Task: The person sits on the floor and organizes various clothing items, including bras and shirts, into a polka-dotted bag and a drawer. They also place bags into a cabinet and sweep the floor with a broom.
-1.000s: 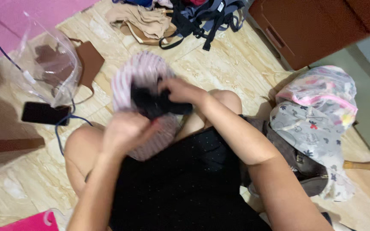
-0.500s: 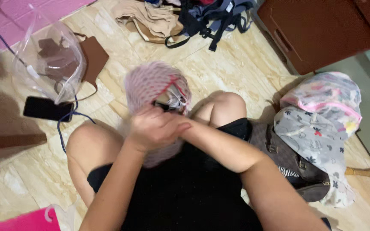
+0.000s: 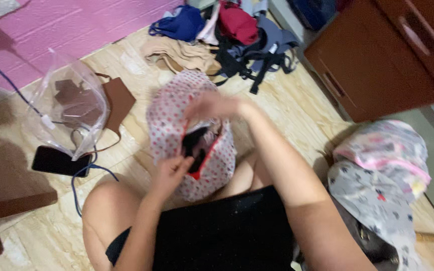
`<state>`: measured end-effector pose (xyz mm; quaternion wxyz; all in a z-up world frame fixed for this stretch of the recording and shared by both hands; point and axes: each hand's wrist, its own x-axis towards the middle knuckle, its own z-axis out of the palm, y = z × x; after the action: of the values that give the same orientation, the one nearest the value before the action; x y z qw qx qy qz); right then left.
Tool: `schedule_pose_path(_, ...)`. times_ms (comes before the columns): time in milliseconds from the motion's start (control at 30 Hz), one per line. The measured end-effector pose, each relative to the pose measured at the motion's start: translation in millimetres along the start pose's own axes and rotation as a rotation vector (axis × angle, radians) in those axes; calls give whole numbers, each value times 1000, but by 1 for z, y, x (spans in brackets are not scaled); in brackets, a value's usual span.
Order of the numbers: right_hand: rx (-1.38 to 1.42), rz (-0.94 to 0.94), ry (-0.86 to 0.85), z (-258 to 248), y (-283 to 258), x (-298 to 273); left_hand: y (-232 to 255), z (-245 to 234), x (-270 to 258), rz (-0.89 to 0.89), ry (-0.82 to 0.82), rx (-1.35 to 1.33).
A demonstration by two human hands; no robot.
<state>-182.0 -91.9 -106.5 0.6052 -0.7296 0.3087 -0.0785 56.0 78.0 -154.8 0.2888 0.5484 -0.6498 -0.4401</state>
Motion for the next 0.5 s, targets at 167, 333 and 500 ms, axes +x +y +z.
schedule_pose_path(167, -240, -31, 965, -84, 111, 87, 19, -1, -10, 130, -73, 36)
schedule_pose_path(333, -791, 132, 824, -94, 173, 130, 38, -2, -9, 233, -130, -36)
schedule_pose_path(500, -373, 699, 525, -91, 191, 109, 48, -2, -13, 35, -295, -38)
